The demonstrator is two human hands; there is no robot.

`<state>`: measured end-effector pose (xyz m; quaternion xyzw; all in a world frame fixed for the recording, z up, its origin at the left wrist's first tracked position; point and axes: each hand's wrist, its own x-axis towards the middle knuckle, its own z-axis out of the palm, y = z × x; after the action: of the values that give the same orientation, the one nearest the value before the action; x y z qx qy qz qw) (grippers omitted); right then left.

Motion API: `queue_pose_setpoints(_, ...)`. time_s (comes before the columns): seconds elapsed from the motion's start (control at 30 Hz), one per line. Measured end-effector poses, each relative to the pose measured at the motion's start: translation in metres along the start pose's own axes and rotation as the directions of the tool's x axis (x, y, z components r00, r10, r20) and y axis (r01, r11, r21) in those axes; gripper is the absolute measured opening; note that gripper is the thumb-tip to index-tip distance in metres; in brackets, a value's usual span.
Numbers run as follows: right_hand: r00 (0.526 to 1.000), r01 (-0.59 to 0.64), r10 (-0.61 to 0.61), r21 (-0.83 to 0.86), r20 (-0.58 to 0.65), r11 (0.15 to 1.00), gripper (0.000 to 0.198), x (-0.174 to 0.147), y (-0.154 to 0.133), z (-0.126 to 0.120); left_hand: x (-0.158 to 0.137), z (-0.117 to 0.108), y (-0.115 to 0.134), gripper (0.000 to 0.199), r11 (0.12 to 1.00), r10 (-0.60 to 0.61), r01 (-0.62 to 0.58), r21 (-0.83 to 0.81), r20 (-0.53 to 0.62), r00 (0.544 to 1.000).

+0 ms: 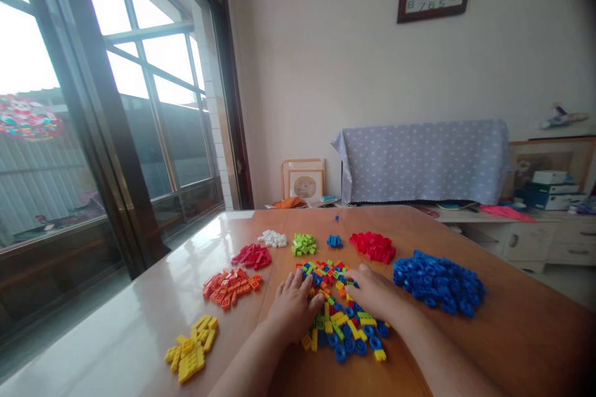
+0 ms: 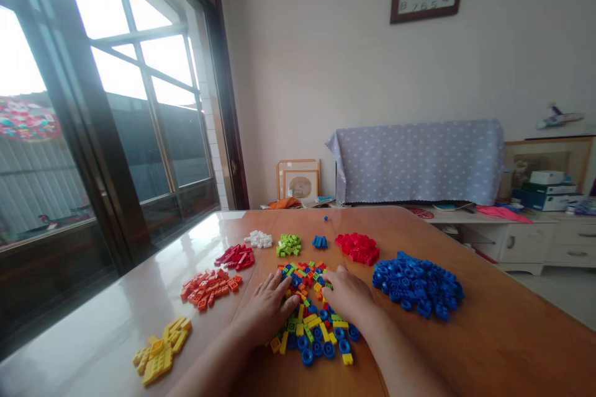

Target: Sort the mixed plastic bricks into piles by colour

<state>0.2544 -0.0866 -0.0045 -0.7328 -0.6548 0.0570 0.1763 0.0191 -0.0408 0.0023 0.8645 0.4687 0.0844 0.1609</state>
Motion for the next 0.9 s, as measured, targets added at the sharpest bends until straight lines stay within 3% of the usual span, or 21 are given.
queue_pose_setpoints(0.17,0.991,0.125,-0.129,0.081,0.046,0.989,0.034,-0.006,-0.016,0.000,-0.002,-0.001,-0.001,0.086,0.996,0.091,-0.090,-0.018,0.032,0.995)
queue_pose_setpoints(0.27,0.983,0.176,-0.180,0.127,0.027,0.976,0.034,-0.006,-0.016,0.002,-0.002,0.001,-0.004,0.084,0.988,0.151,-0.151,-0.037,-0.006,0.989)
queue_pose_setpoints(0.53,0.991,0.133,-0.132,0.205,-0.017,0.970,0.020,0.001,-0.003,0.004,0.007,0.005,-0.009,0.031,0.941,0.277,-0.306,-0.141,-0.194,0.941)
queue_pose_setpoints(0.7,0.990,0.139,-0.134,0.241,-0.037,0.961,0.018,0.002,0.000,0.002,0.011,0.008,-0.012,0.019,0.940,0.244,-0.292,-0.177,-0.249,0.937)
queue_pose_setpoints(0.9,0.991,0.132,-0.121,0.276,-0.055,0.952,0.020,0.001,-0.008,0.004,0.011,0.008,-0.011,0.022,0.942,0.213,-0.271,-0.198,-0.271,0.939)
